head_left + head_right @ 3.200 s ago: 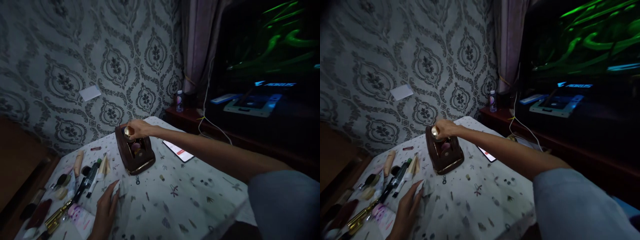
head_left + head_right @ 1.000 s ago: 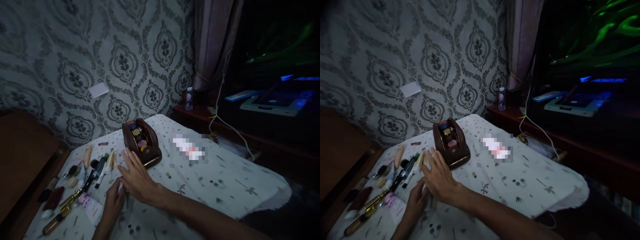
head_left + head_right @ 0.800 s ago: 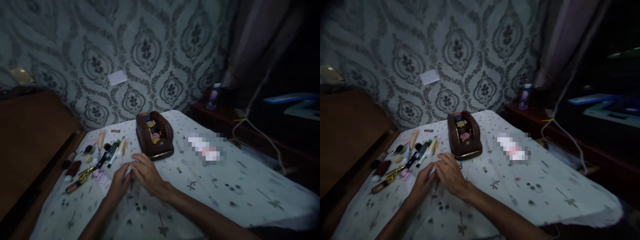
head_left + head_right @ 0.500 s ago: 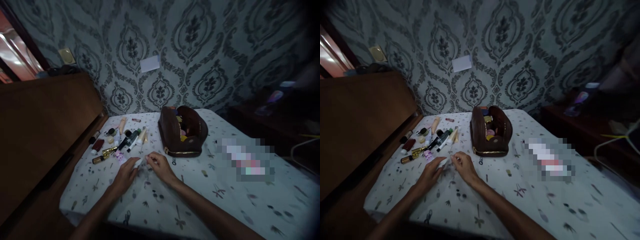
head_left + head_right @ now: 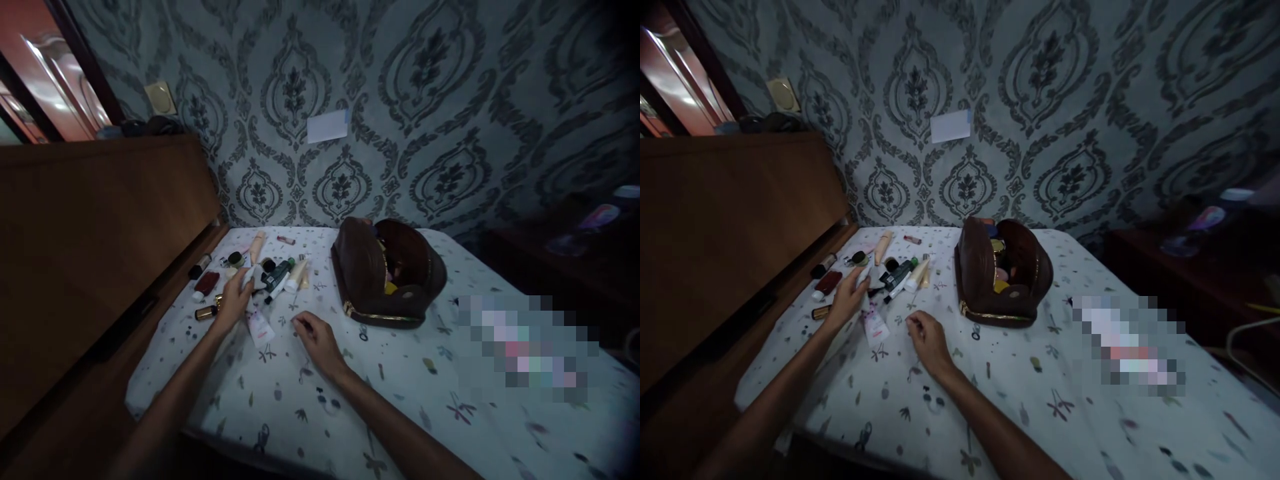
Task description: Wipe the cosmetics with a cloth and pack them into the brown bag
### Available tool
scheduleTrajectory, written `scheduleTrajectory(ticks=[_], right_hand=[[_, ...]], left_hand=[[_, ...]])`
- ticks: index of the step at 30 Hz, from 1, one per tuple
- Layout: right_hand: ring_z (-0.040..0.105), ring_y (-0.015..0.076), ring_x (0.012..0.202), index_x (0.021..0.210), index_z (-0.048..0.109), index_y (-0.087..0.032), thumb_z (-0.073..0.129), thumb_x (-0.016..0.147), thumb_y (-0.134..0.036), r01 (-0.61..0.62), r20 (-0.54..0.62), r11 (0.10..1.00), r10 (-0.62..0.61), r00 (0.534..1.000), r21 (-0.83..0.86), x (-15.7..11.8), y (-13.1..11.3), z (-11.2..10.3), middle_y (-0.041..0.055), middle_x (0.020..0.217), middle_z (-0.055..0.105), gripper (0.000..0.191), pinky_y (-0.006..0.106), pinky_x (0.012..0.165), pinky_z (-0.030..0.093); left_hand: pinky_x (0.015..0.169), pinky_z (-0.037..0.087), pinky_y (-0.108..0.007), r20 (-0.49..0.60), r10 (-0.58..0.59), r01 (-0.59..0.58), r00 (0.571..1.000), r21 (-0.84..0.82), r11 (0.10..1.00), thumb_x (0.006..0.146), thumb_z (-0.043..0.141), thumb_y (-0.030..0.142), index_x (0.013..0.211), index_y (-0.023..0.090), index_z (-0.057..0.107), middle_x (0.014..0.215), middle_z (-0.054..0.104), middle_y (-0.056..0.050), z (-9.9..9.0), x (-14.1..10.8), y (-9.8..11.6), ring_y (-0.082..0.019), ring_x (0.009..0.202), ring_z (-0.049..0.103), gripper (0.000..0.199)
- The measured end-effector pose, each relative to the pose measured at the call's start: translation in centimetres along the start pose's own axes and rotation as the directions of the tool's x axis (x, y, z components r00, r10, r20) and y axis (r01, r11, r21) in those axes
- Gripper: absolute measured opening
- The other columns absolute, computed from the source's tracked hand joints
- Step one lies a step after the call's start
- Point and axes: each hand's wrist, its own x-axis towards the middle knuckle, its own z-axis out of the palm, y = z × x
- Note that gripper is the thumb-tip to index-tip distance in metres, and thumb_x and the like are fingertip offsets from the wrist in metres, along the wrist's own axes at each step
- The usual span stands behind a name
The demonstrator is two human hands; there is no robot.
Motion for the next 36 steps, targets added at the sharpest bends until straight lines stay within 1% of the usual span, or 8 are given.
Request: scheduleTrajectory(ticks=[5, 10, 15, 19, 22, 27, 32, 36], right_hand=[[0.058, 0.0170, 0.070, 0.079, 0.062, -0.018, 0.047, 0.091, -0.030, 0.008, 0.010, 1.000, -0.007, 1.000, -0.011, -0.1, 0.1, -0.1, 0.0027, 0.070, 0.064, 0.023, 0.025, 0.061, 0.040], [0.059, 0.0180, 0.074, 0.079, 0.061, -0.018, 0.048, 0.089, -0.029, 0.004, 0.010, 1.000, -0.004, 1.000, -0.011, 0.0, 0.4, 0.1, 0.0040, 0.076, 0.065, 0.020, 0.026, 0.064, 0.042], [0.060, 0.0181, 0.077, 0.081, 0.063, -0.019, 0.048, 0.089, -0.026, -0.014, 0.015, 1.000, 0.014, 1.000, -0.004, -0.2, 0.7, 0.2, 0.0047, 0.082, 0.066, 0.018, 0.025, 0.064, 0.042], [0.059, 0.0177, 0.077, 0.082, 0.064, -0.018, 0.049, 0.088, -0.024, -0.002, 0.018, 1.000, 0.002, 1.000, -0.025, -0.2, 0.7, 0.1, 0.0042, 0.081, 0.066, 0.017, 0.026, 0.066, 0.042], [0.059, 0.0174, 0.078, 0.082, 0.064, -0.018, 0.050, 0.088, -0.022, 0.019, 0.005, 0.999, -0.019, 1.000, -0.032, -0.2, 0.9, 0.1, 0.0037, 0.081, 0.066, 0.016, 0.026, 0.070, 0.043], [0.059, 0.0175, 0.077, 0.082, 0.064, -0.018, 0.050, 0.087, -0.021, 0.025, -0.022, 1.000, -0.025, 0.999, -0.016, -0.3, 0.9, 0.3, 0.0037, 0.081, 0.066, 0.015, 0.027, 0.068, 0.044], [0.061, 0.0187, 0.077, 0.084, 0.065, -0.019, 0.050, 0.087, -0.022, -0.005, -0.018, 1.000, 0.005, 1.000, 0.014, -0.3, 0.6, 0.1, 0.0047, 0.083, 0.067, 0.016, 0.028, 0.068, 0.046], [0.063, 0.0191, 0.084, 0.109, 0.063, -0.019, 0.050, 0.089, -0.027, 0.000, -0.076, 0.994, 0.009, 0.997, 0.110, -0.3, 0.2, 0.0, 0.0077, 0.101, 0.068, 0.025, 0.030, 0.074, 0.051]], left_hand=[[0.097, 0.046, -0.040, 0.097, 0.053, -0.064, 0.994, 0.108, 0.992, 0.090, 0.049, 0.021, 0.123, 0.016, 0.056, 0.115, 0.064, -0.011, 3.3, 1.7, -0.8, -0.025, 0.109, 0.058, 0.034], [0.098, 0.044, -0.047, 0.162, 0.067, -0.102, 0.985, 0.222, 0.970, 0.088, 0.056, 0.022, 0.114, 0.017, 0.060, 0.108, 0.062, -0.013, 5.6, 1.3, -0.3, -0.030, 0.107, 0.057, 0.027], [0.093, 0.047, -0.039, 0.160, 0.055, -0.094, 0.986, 0.247, 0.965, 0.093, 0.048, 0.022, 0.112, 0.019, 0.060, 0.103, 0.064, -0.010, 5.3, 3.2, -1.4, -0.025, 0.104, 0.060, 0.022], [0.095, 0.046, -0.042, 0.112, 0.001, -0.029, 0.994, 0.247, 0.969, 0.095, 0.042, 0.020, 0.117, 0.015, 0.058, 0.107, 0.064, -0.013, 5.3, 6.6, -3.3, -0.026, 0.105, 0.060, 0.027], [0.100, 0.044, -0.043, 0.143, -0.018, -0.014, 0.990, 0.217, 0.976, 0.092, 0.050, 0.022, 0.117, 0.014, 0.059, 0.114, 0.062, -0.014, 6.3, 8.3, -4.4, -0.027, 0.112, 0.058, 0.028], [0.097, 0.047, -0.046, 0.218, -0.060, 0.031, 0.974, 0.137, 0.990, 0.089, 0.063, 0.028, 0.115, 0.014, 0.060, 0.114, 0.063, -0.011, 8.2, 9.0, -5.2, -0.025, 0.107, 0.060, 0.030], [0.103, 0.042, -0.051, 0.166, -0.101, 0.097, 0.981, 0.030, 0.995, 0.086, 0.061, 0.022, 0.120, 0.013, 0.058, 0.119, 0.062, -0.014, 7.3, 9.0, -4.2, -0.029, 0.116, 0.056, 0.035], [0.108, 0.040, -0.045, 0.157, -0.076, 0.095, 0.985, -0.118, 0.988, 0.088, 0.056, 0.027, 0.130, 0.015, 0.053, 0.132, 0.059, -0.013, 5.8, 6.2, -1.1, -0.026, 0.125, 0.053, 0.044]])
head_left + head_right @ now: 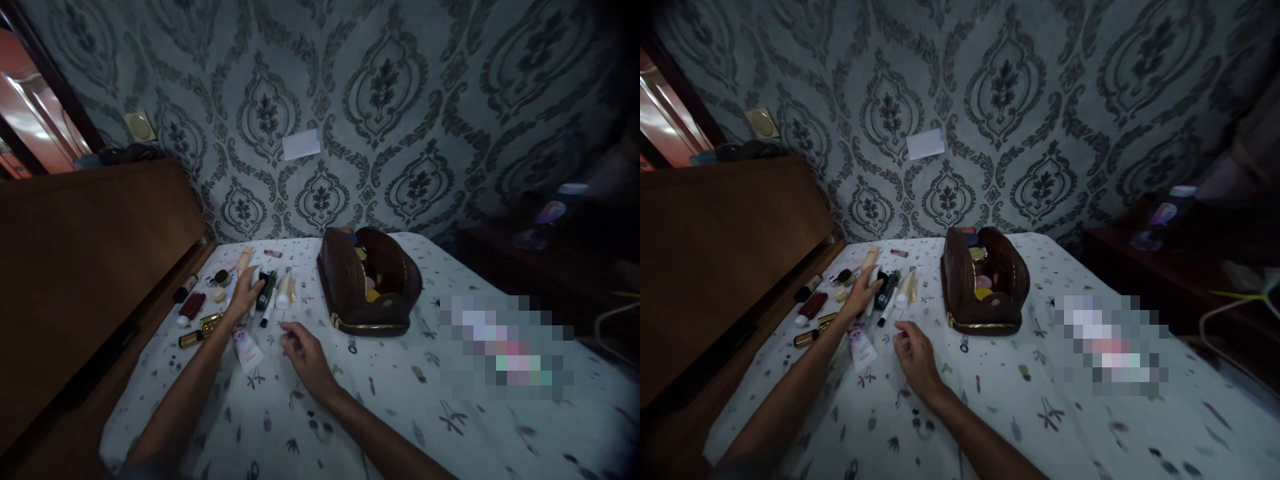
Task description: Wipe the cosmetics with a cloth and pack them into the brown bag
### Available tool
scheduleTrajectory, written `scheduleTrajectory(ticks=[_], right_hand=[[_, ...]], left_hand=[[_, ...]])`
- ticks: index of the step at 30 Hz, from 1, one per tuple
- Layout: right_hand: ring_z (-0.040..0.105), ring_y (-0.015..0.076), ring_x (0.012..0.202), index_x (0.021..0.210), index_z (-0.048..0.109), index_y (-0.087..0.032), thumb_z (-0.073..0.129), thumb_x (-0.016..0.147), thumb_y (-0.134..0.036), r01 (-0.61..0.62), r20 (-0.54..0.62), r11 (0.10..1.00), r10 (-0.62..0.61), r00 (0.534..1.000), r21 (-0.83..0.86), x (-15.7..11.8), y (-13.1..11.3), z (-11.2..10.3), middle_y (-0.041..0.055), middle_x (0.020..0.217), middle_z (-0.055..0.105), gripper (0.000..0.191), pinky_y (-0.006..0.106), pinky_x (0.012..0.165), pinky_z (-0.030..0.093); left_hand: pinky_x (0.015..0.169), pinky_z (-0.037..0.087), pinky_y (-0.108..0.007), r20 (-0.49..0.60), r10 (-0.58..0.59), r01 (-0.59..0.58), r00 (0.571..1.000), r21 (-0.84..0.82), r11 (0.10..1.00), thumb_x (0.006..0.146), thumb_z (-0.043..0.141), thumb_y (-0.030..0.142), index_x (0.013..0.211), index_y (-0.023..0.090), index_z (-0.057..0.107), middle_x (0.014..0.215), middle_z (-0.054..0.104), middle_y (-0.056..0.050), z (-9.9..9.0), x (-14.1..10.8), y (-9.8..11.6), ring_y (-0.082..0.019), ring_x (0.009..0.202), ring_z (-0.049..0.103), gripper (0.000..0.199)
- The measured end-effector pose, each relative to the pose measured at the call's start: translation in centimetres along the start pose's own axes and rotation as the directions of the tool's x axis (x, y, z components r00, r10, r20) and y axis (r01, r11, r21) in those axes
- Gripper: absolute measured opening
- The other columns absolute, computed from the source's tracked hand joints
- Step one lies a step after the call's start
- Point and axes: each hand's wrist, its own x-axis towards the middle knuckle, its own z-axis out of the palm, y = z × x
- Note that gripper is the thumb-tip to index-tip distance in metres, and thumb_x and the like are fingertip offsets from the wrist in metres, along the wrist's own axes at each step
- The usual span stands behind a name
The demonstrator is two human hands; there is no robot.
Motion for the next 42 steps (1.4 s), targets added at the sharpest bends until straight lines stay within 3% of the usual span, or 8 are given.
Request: scheduleTrajectory(ticks=[4, 8, 12, 17, 21, 26, 34, 42], right_hand=[[0.057, 0.0237, 0.116, 0.136, 0.048, -0.021, 0.060, 0.083, -0.025, 0.035, -0.153, 0.997, -0.023, 0.988, 0.075, 0.0, -0.3, 0.0, 0.0112, 0.135, 0.054, 0.054, 0.036, 0.093, 0.050], [0.058, 0.0239, 0.113, 0.131, 0.056, -0.021, 0.064, 0.073, -0.014, 0.075, -0.145, 0.995, -0.065, 0.987, 0.070, 0.0, 0.1, -0.1, 0.0087, 0.120, 0.061, 0.058, 0.038, 0.100, 0.047], [0.061, 0.0223, 0.101, 0.123, 0.062, -0.021, 0.064, 0.068, -0.008, 0.064, -0.158, 0.997, -0.058, 0.986, 0.035, 0.0, 0.5, -0.1, 0.0066, 0.109, 0.064, 0.057, 0.035, 0.093, 0.050], [0.062, 0.0209, 0.088, 0.107, 0.068, -0.018, 0.065, 0.067, -0.009, 0.011, -0.214, 1.000, -0.011, 0.977, -0.005, 0.4, 0.7, -0.2, 0.0051, 0.094, 0.065, 0.041, 0.032, 0.083, 0.050], [0.060, 0.0195, 0.079, 0.086, 0.069, -0.017, 0.070, 0.065, -0.017, -0.078, -0.254, 0.995, 0.058, 0.966, -0.070, 0.7, 1.0, -0.3, 0.0036, 0.083, 0.064, 0.021, 0.028, 0.074, 0.049], [0.055, 0.0165, 0.067, 0.068, 0.061, -0.017, 0.061, 0.064, -0.012, -0.099, -0.268, 0.984, 0.056, 0.962, -0.147, 1.0, 1.3, -0.3, 0.0017, 0.071, 0.061, 0.007, 0.026, 0.065, 0.044], [0.052, 0.0141, 0.066, 0.070, 0.062, -0.017, 0.066, 0.069, -0.023, -0.054, -0.144, 0.998, 0.049, 0.988, -0.032, 0.8, 0.5, -0.7, -0.0018, 0.068, 0.059, 0.007, 0.023, 0.063, 0.043], [0.061, 0.0203, 0.089, 0.108, 0.070, -0.021, 0.072, 0.071, -0.021, 0.072, -0.127, 0.994, -0.062, 0.990, 0.077, 0.5, -0.6, -1.0, 0.0047, 0.097, 0.067, 0.038, 0.032, 0.083, 0.051]], left_hand=[[0.099, 0.049, -0.039, 0.141, 0.010, 0.014, 0.990, -0.172, 0.985, 0.091, 0.052, 0.041, 0.128, 0.017, 0.058, 0.127, 0.065, -0.011, 1.5, -6.2, 2.8, -0.026, 0.117, 0.061, 0.044], [0.108, 0.043, -0.043, 0.252, -0.134, 0.209, 0.958, -0.303, 0.930, 0.088, 0.055, 0.050, 0.124, 0.017, 0.062, 0.134, 0.062, -0.012, 3.1, -10.7, 3.9, -0.029, 0.128, 0.055, 0.049], [0.107, 0.044, -0.044, 0.247, 0.018, 0.041, 0.969, -0.233, 0.972, 0.092, 0.048, 0.050, 0.124, 0.019, 0.062, 0.127, 0.066, -0.010, 3.5, -11.4, 4.7, -0.027, 0.122, 0.059, 0.047], [0.100, 0.050, -0.043, 0.110, 0.191, -0.196, 0.975, 0.041, 0.980, 0.093, 0.047, 0.039, 0.128, 0.022, 0.059, 0.124, 0.065, -0.012, 3.7, -11.4, 4.8, -0.027, 0.116, 0.062, 0.041], [0.089, 0.057, -0.044, 0.151, 0.251, -0.279, 0.956, 0.207, 0.938, 0.092, 0.040, 0.026, 0.131, 0.022, 0.058, 0.121, 0.065, -0.014, 4.2, -11.8, 3.8, -0.028, 0.108, 0.065, 0.043], [0.109, 0.045, -0.045, 0.181, 0.319, -0.343, 0.930, 0.128, 0.930, 0.096, 0.042, 0.032, 0.135, 0.028, 0.056, 0.143, 0.052, -0.008, 4.2, -12.5, 4.2, -0.026, 0.131, 0.051, 0.041], [0.116, 0.035, -0.043, 0.179, 0.186, -0.161, 0.966, -0.144, 0.976, 0.101, 0.033, 0.039, 0.135, 0.019, 0.055, 0.138, 0.056, -0.011, 3.7, -11.9, 6.6, -0.021, 0.132, 0.049, 0.046], [0.114, 0.033, -0.041, 0.164, -0.098, 0.161, 0.982, -0.440, 0.883, 0.092, 0.047, 0.055, 0.122, 0.014, 0.063, 0.130, 0.063, -0.012, 3.4, -11.1, 6.3, -0.025, 0.127, 0.053, 0.052]])
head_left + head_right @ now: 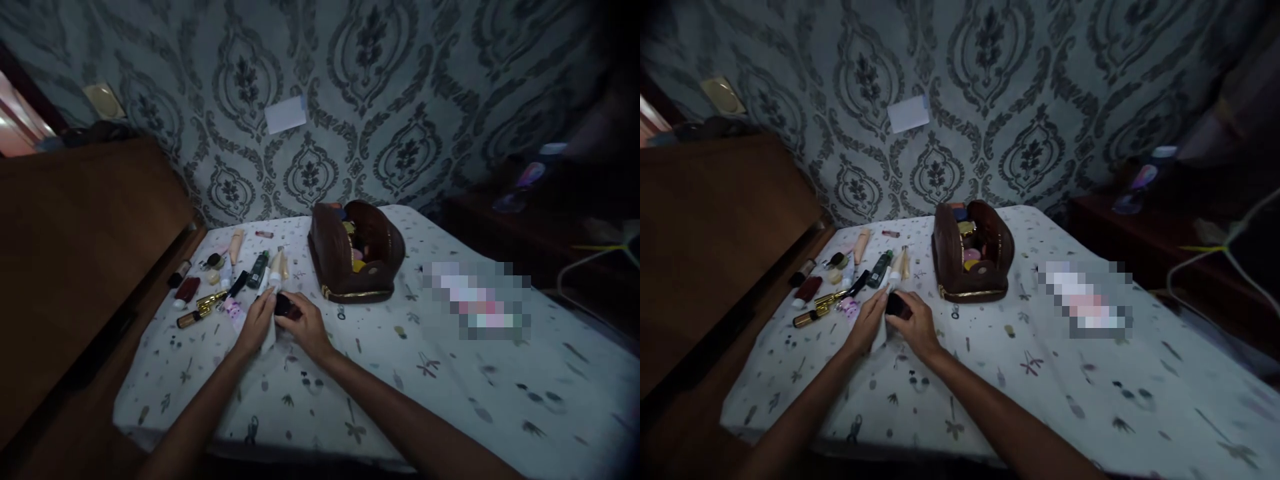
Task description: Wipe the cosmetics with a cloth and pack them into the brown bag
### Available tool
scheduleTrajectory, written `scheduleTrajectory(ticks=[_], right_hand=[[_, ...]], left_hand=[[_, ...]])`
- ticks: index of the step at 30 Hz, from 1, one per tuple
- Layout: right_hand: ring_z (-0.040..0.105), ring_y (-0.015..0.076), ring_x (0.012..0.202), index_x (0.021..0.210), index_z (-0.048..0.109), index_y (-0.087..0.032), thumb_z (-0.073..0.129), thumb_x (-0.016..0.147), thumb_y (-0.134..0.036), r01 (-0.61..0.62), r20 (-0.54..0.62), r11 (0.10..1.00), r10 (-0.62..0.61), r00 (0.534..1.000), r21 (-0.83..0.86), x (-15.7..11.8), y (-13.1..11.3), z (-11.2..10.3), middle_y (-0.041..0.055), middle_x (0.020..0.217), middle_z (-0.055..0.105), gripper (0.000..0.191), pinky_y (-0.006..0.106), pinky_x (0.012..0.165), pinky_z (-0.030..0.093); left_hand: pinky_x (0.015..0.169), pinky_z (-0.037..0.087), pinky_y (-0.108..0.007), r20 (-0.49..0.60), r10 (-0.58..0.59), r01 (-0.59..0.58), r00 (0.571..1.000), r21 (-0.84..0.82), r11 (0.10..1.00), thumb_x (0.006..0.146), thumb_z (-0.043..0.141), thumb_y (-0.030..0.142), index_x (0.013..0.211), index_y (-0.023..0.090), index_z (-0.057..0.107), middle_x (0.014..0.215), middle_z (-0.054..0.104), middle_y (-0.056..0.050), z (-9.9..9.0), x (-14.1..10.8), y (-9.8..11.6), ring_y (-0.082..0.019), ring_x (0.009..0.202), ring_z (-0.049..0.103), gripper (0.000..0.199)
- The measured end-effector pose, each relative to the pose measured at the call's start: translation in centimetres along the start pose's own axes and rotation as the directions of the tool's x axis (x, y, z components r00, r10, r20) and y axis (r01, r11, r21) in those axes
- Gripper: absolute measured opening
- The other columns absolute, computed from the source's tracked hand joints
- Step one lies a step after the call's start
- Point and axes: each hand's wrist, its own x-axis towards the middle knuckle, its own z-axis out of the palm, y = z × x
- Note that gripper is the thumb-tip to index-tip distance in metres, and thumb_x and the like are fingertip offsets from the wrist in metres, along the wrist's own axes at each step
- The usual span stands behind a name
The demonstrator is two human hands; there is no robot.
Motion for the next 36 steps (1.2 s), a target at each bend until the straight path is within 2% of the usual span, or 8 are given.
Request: scheduleTrajectory(ticks=[4, 8, 11, 16, 23, 27, 32, 36], right_hand=[[0.059, 0.0209, 0.090, 0.113, 0.071, -0.021, 0.073, 0.068, -0.019, 0.006, -0.012, 0.998, -0.007, 1.000, -0.065, -0.2, 0.5, 0.0, 0.0065, 0.103, 0.060, 0.044, 0.032, 0.080, 0.052], [0.055, 0.0170, 0.074, 0.113, 0.071, -0.022, 0.074, 0.068, -0.021, 0.019, 0.012, 0.992, -0.018, 1.000, -0.122, -0.4, 0.8, 0.2, 0.0059, 0.102, 0.056, 0.045, 0.031, 0.069, 0.052], [0.053, 0.0157, 0.068, 0.112, 0.071, -0.020, 0.072, 0.069, -0.020, 0.039, 0.048, 0.989, -0.032, 0.998, -0.140, -0.6, 0.5, 0.3, 0.0045, 0.095, 0.055, 0.043, 0.030, 0.066, 0.051], [0.052, 0.0156, 0.064, 0.111, 0.069, -0.018, 0.069, 0.071, -0.020, 0.057, 0.054, 0.987, -0.049, 0.997, -0.152, -0.6, 0.1, 0.5, 0.0025, 0.086, 0.054, 0.041, 0.029, 0.064, 0.050], [0.054, 0.0171, 0.065, 0.108, 0.069, -0.017, 0.070, 0.077, -0.031, 0.108, 0.057, 0.981, -0.100, 0.993, -0.161, -0.6, 0.0, 0.5, 0.0033, 0.084, 0.057, 0.034, 0.030, 0.063, 0.050], [0.057, 0.0183, 0.066, 0.107, 0.069, -0.017, 0.070, 0.079, -0.036, 0.120, 0.050, 0.978, -0.113, 0.992, -0.170, -0.7, 0.0, 0.5, 0.0046, 0.085, 0.060, 0.034, 0.032, 0.062, 0.051], [0.062, 0.0216, 0.077, 0.107, 0.067, -0.019, 0.071, 0.079, -0.037, 0.135, 0.069, 0.981, -0.126, 0.990, -0.142, -0.8, 0.2, 0.6, 0.0070, 0.092, 0.064, 0.034, 0.033, 0.066, 0.054], [0.064, 0.0219, 0.078, 0.109, 0.067, -0.019, 0.071, 0.079, -0.035, 0.128, 0.083, 0.987, -0.120, 0.989, -0.100, -0.8, 0.1, 0.7, 0.0080, 0.095, 0.066, 0.035, 0.033, 0.067, 0.056]], left_hand=[[0.102, 0.043, -0.038, 0.054, -0.021, 0.028, 0.998, -0.127, 0.992, 0.091, 0.047, 0.060, 0.107, 0.016, 0.065, 0.110, 0.069, -0.009, 0.0, 0.1, -0.2, -0.024, 0.108, 0.060, 0.051], [0.084, 0.049, -0.033, 0.079, -0.031, 0.039, 0.996, -0.110, 0.993, 0.090, 0.044, 0.065, 0.090, 0.015, 0.064, 0.087, 0.066, -0.005, -0.2, 0.0, 0.0, -0.020, 0.086, 0.060, 0.054], [0.078, 0.048, -0.031, 0.097, -0.038, 0.047, 0.995, -0.091, 0.995, 0.089, 0.043, 0.068, 0.082, 0.015, 0.061, 0.078, 0.061, -0.003, -0.4, -0.1, 0.3, -0.018, 0.078, 0.057, 0.056], [0.076, 0.046, -0.030, 0.087, -0.047, 0.051, 0.995, -0.051, 0.997, 0.089, 0.042, 0.069, 0.078, 0.016, 0.060, 0.075, 0.058, -0.002, -0.5, -0.1, 0.8, -0.018, 0.076, 0.054, 0.057], [0.075, 0.045, -0.030, 0.081, -0.085, 0.087, 0.993, -0.017, 0.996, 0.089, 0.042, 0.068, 0.076, 0.015, 0.061, 0.074, 0.059, -0.002, -0.8, -0.2, 0.6, -0.019, 0.077, 0.053, 0.059], [0.068, 0.040, -0.028, 0.049, -0.105, 0.107, 0.993, -0.026, 0.994, 0.086, 0.043, 0.070, 0.071, 0.015, 0.057, 0.069, 0.053, 0.000, -0.9, -0.2, 0.5, -0.016, 0.070, 0.047, 0.058], [0.056, 0.032, -0.027, 0.005, -0.146, 0.146, 0.989, -0.071, 0.987, 0.083, 0.043, 0.073, 0.062, 0.018, 0.048, 0.058, 0.040, 0.003, -1.1, 0.0, 0.2, -0.013, 0.059, 0.037, 0.060], [0.055, 0.031, -0.026, -0.021, -0.149, 0.146, 0.989, -0.119, 0.982, 0.081, 0.047, 0.073, 0.061, 0.017, 0.049, 0.056, 0.040, 0.003, -1.2, 0.1, -0.2, -0.012, 0.057, 0.036, 0.059]])
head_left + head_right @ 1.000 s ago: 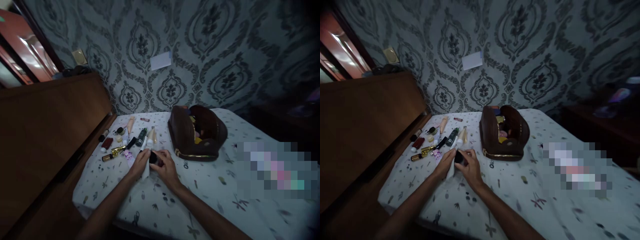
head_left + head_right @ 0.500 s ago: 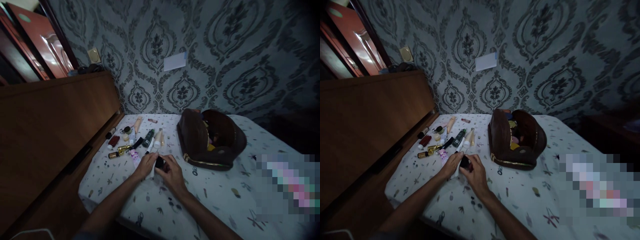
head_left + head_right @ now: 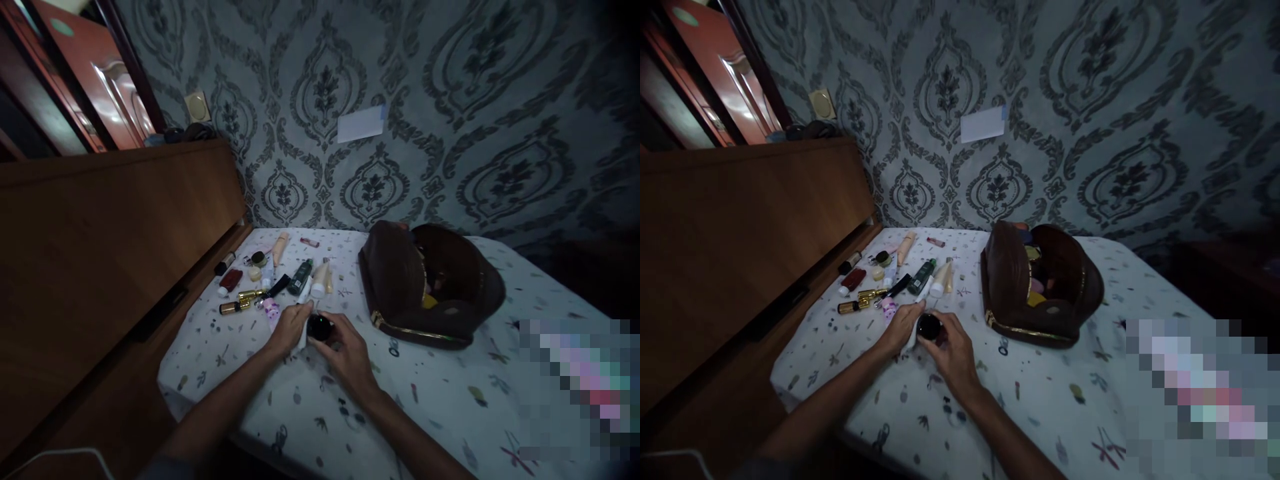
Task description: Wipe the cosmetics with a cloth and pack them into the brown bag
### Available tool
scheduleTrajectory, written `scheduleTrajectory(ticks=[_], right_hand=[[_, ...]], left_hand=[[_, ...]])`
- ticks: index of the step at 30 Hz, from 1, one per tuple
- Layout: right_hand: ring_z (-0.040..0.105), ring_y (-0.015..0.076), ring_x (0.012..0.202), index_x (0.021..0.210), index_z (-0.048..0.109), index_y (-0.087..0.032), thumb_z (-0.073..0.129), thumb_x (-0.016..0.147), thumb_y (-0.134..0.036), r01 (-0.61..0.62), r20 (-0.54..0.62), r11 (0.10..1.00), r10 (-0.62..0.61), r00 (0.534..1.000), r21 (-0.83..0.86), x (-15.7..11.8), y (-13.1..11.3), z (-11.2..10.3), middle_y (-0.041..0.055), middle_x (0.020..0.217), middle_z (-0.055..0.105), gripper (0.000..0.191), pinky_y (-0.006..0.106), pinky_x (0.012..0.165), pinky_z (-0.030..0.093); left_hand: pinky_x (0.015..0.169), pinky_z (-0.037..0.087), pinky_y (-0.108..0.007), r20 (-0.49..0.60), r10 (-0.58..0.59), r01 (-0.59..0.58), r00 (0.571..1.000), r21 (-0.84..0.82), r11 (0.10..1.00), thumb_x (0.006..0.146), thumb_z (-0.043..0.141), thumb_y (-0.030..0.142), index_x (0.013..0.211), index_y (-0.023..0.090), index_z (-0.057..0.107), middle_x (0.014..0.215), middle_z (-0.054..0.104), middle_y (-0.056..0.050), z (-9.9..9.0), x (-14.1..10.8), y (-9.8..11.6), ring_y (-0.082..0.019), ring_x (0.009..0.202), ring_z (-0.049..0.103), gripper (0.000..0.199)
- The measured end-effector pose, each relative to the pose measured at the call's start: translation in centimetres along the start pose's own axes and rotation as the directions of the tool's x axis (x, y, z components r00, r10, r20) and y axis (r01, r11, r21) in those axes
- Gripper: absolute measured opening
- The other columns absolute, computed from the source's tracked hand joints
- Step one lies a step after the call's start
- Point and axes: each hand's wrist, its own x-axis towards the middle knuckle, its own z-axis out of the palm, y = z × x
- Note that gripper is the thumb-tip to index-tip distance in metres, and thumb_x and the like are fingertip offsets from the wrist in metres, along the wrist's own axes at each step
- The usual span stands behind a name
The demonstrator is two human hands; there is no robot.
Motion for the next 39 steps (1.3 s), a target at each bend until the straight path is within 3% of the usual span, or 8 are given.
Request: scheduleTrajectory(ticks=[3, 6, 8, 11, 15, 20, 28, 39], right_hand=[[0.065, 0.0230, 0.082, 0.108, 0.067, -0.018, 0.072, 0.078, -0.033, -0.015, -0.014, 1.000, 0.016, 1.000, 0.020, 0.1, 0.0, 0.0, 0.0089, 0.097, 0.067, 0.034, 0.034, 0.068, 0.057], [0.065, 0.0234, 0.084, 0.108, 0.067, -0.018, 0.070, 0.076, -0.031, -0.028, -0.052, 0.999, 0.029, 0.998, 0.027, 0.1, 0.2, -0.1, 0.0092, 0.098, 0.067, 0.034, 0.035, 0.070, 0.057], [0.065, 0.0230, 0.083, 0.108, 0.066, -0.018, 0.068, 0.076, -0.030, -0.040, -0.083, 0.999, 0.041, 0.996, 0.013, 0.2, 0.4, -0.3, 0.0091, 0.098, 0.067, 0.035, 0.035, 0.071, 0.057], [0.065, 0.0223, 0.080, 0.110, 0.066, -0.018, 0.065, 0.076, -0.030, -0.048, -0.113, 0.998, 0.044, 0.993, -0.029, 0.4, 0.7, -0.4, 0.0087, 0.097, 0.068, 0.036, 0.035, 0.070, 0.056], [0.064, 0.0216, 0.076, 0.108, 0.067, -0.018, 0.065, 0.075, -0.031, -0.042, -0.136, 0.997, 0.033, 0.990, -0.065, 0.4, 0.7, -0.5, 0.0084, 0.095, 0.068, 0.035, 0.035, 0.069, 0.055], [0.063, 0.0206, 0.075, 0.106, 0.066, -0.018, 0.066, 0.077, -0.036, -0.029, -0.137, 0.998, 0.021, 0.990, -0.055, 0.3, 0.6, -0.4, 0.0074, 0.093, 0.067, 0.033, 0.033, 0.065, 0.055], [0.063, 0.0219, 0.082, 0.105, 0.065, -0.019, 0.072, 0.075, -0.039, -0.062, -0.161, 0.998, 0.056, 0.985, -0.029, 0.3, 0.1, -0.6, 0.0070, 0.094, 0.065, 0.037, 0.035, 0.070, 0.055], [0.060, 0.0181, 0.074, 0.104, 0.066, -0.018, 0.073, 0.071, -0.029, -0.117, -0.204, 0.993, 0.119, 0.972, 0.020, 0.6, -0.8, -0.8, 0.0055, 0.091, 0.064, 0.035, 0.031, 0.067, 0.054]], left_hand=[[0.058, 0.036, -0.027, -0.012, 0.016, -0.016, 1.000, -0.032, 0.999, 0.083, 0.046, 0.072, 0.065, 0.016, 0.054, 0.059, 0.047, 0.002, 0.2, -0.1, 0.0, -0.013, 0.060, 0.042, 0.060], [0.073, 0.045, -0.030, 0.010, 0.034, -0.033, 0.999, -0.070, 0.997, 0.085, 0.042, 0.073, 0.078, 0.014, 0.062, 0.071, 0.060, -0.002, 0.7, -0.5, 0.2, -0.018, 0.072, 0.053, 0.062], [0.085, 0.046, -0.033, 0.041, 0.040, -0.036, 0.998, -0.095, 0.995, 0.085, 0.043, 0.074, 0.087, 0.014, 0.066, 0.082, 0.066, -0.004, 1.1, -0.9, 0.5, -0.020, 0.083, 0.058, 0.065], [0.091, 0.046, -0.035, 0.097, 0.023, -0.010, 0.995, -0.132, 0.991, 0.082, 0.045, 0.077, 0.094, 0.012, 0.068, 0.089, 0.069, -0.007, 1.6, -1.3, 0.8, -0.023, 0.089, 0.061, 0.069], [0.089, 0.047, -0.035, 0.131, -0.022, 0.042, 0.991, -0.157, 0.987, 0.083, 0.044, 0.076, 0.096, 0.011, 0.071, 0.087, 0.071, -0.007, 1.6, -1.4, 0.7, -0.023, 0.087, 0.062, 0.071], [0.082, 0.047, -0.033, 0.120, 0.006, 0.009, 0.993, -0.122, 0.992, 0.085, 0.045, 0.074, 0.089, 0.011, 0.072, 0.084, 0.070, -0.007, 1.1, -1.1, 0.1, -0.022, 0.085, 0.062, 0.069], [0.071, 0.047, -0.029, 0.095, -0.039, 0.056, 0.995, -0.185, 0.981, 0.076, 0.054, 0.078, 0.082, 0.010, 0.072, 0.071, 0.067, -0.005, 0.9, -0.8, -0.2, -0.019, 0.072, 0.060, 0.070], [0.069, 0.049, -0.030, 0.004, -0.092, 0.090, 0.996, -0.239, 0.967, 0.071, 0.059, 0.077, 0.085, 0.010, 0.069, 0.069, 0.068, -0.005, 1.0, -1.1, 1.0, -0.020, 0.069, 0.062, 0.069]])
